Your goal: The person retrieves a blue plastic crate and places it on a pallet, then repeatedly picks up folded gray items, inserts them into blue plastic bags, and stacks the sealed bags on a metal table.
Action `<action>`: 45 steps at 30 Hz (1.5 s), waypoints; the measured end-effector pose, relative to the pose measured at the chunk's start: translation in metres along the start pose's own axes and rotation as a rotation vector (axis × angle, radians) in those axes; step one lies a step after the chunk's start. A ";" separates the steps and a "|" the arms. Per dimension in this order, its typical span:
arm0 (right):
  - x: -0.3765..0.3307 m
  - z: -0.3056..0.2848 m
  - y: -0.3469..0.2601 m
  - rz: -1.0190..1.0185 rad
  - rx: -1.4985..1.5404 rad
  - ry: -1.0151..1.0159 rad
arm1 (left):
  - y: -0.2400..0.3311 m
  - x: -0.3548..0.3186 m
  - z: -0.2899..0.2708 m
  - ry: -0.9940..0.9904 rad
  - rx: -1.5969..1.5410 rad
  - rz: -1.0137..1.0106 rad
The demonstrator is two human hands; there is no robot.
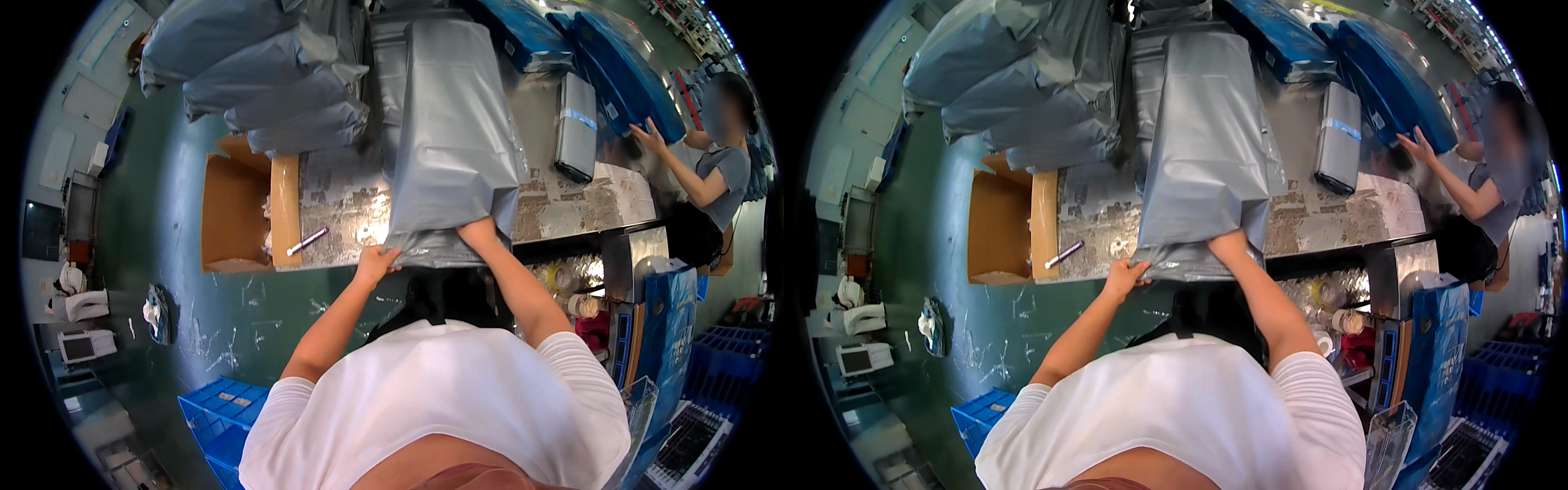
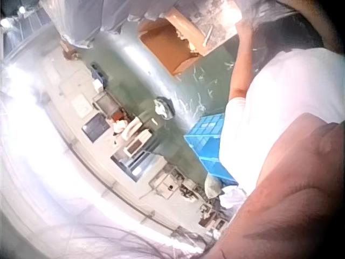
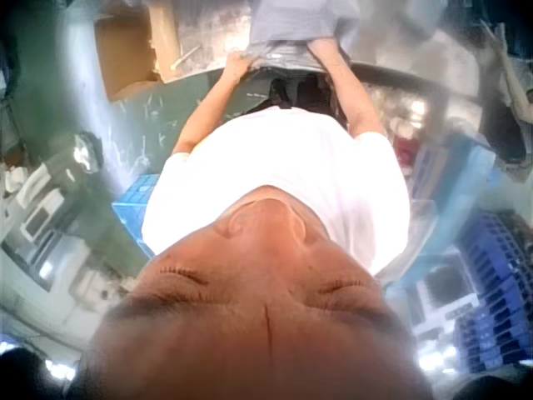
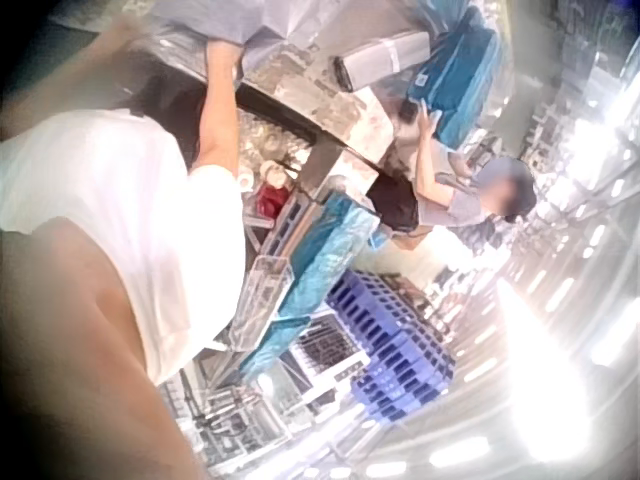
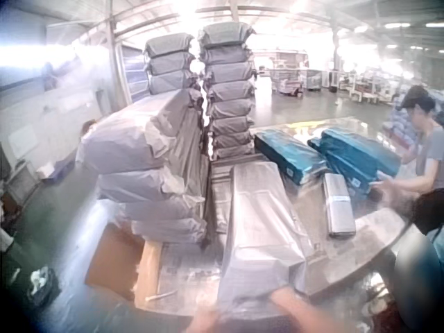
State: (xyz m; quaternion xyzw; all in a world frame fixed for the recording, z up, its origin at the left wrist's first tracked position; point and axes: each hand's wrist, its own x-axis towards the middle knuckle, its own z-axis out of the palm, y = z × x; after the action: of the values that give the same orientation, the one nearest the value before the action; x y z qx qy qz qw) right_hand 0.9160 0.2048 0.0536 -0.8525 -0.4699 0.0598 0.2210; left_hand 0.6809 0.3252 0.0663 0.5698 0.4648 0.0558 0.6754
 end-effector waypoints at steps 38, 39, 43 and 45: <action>-0.043 -0.114 0.087 -0.380 0.263 0.109 | 0.089 0.043 -0.027 -0.230 0.936 1.337; -0.049 -0.114 0.082 -0.263 0.307 0.182 | 0.088 0.034 -0.024 -0.102 0.842 1.250; -0.044 -0.103 0.067 0.312 0.660 0.511 | 0.079 0.019 0.001 0.440 0.329 0.774; -0.025 -0.095 0.056 0.487 0.797 0.553 | 0.083 0.042 0.007 0.497 0.241 0.552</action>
State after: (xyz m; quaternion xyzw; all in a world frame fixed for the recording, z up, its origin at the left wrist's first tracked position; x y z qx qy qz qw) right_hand 0.9749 0.1280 0.1114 -0.7708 -0.1238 0.0564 0.6224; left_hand 0.7466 0.3740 0.1102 0.7178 0.4467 0.3168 0.4298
